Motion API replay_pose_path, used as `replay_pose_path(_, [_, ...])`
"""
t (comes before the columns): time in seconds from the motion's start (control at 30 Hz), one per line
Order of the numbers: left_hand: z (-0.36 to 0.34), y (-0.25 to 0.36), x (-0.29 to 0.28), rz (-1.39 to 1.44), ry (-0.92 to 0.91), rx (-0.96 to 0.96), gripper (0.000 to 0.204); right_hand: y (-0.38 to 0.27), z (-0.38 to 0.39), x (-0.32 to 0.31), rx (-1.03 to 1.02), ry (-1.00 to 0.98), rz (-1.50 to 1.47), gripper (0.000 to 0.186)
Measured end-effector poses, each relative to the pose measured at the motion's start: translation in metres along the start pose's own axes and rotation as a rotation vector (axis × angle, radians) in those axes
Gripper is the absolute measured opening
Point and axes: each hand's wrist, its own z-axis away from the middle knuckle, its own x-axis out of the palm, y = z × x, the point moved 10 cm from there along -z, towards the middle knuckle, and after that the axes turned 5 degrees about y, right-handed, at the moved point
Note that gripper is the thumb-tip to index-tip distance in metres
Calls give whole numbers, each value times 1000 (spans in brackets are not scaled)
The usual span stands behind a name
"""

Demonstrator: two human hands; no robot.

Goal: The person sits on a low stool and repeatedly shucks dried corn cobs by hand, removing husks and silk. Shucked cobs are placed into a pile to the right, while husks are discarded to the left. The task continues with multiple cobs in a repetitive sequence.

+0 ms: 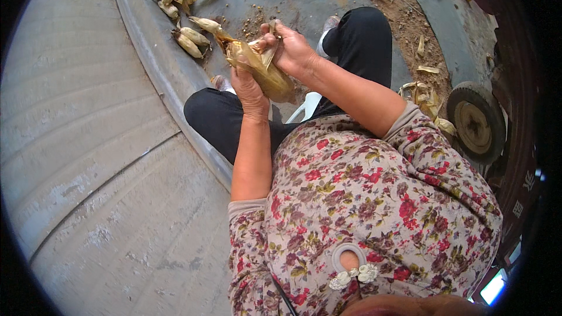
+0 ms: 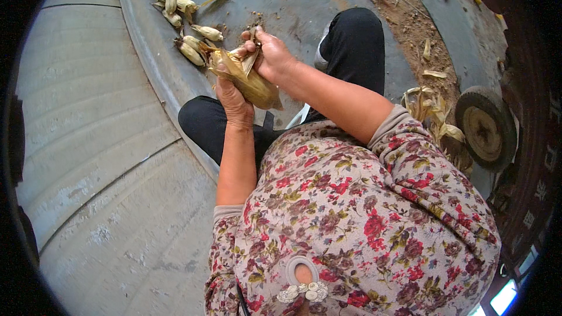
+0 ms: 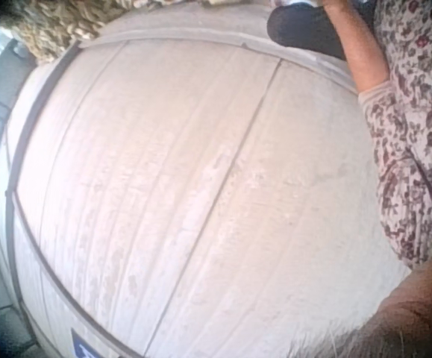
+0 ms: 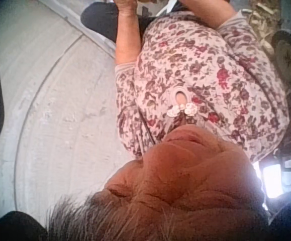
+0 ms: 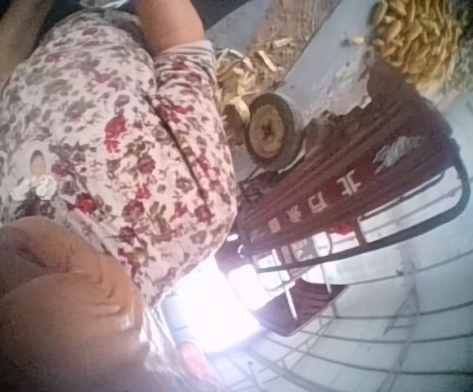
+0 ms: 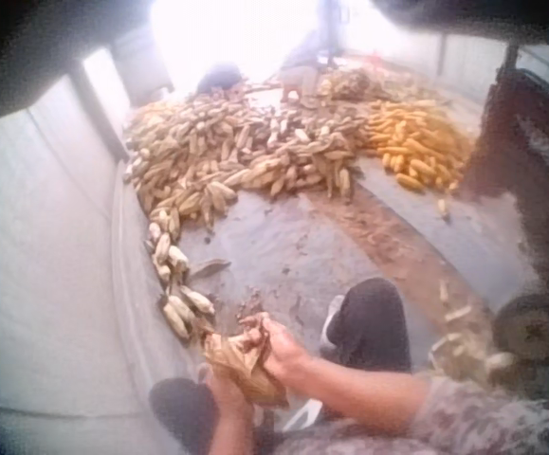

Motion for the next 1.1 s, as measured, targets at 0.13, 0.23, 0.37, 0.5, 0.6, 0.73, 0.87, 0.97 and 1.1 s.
replay_pose_path(0.13, [-7,-8,-16,188,42,-145,61,-7,18,8,-41,-96,311,36])
replay_pose_path(0.23, [-23,-15,-42,306,65,-247,62,-6,49,30,-216,-51,961,38])
replay_pose_path(0.37, [-40,1,-59,255,112,-151,64,-6,75,29,-227,-90,996,39])
replay_pose_path(0.5, [-70,35,-117,363,288,-82,73,-1,96,-26,-144,-17,1204,35])
replay_pose_path(0.6, [-69,40,-105,265,190,-72,65,-1,91,-44,-158,43,1160,35])
replay_pose_path(0.73, [-50,31,-60,335,45,-144,53,-29,44,-30,-322,73,1428,39])
replay_pose_path(0.87, [-39,21,-52,267,-57,-128,44,-17,35,33,-484,-92,1359,41])
replay_pose_path(0.97, [-24,24,-26,207,-93,-109,42,-5,31,68,-531,-162,1308,41])
replay_pose_path(1.1, [-14,23,-11,-43,-158,-45,48,2,30,94,-617,-209,1396,40])
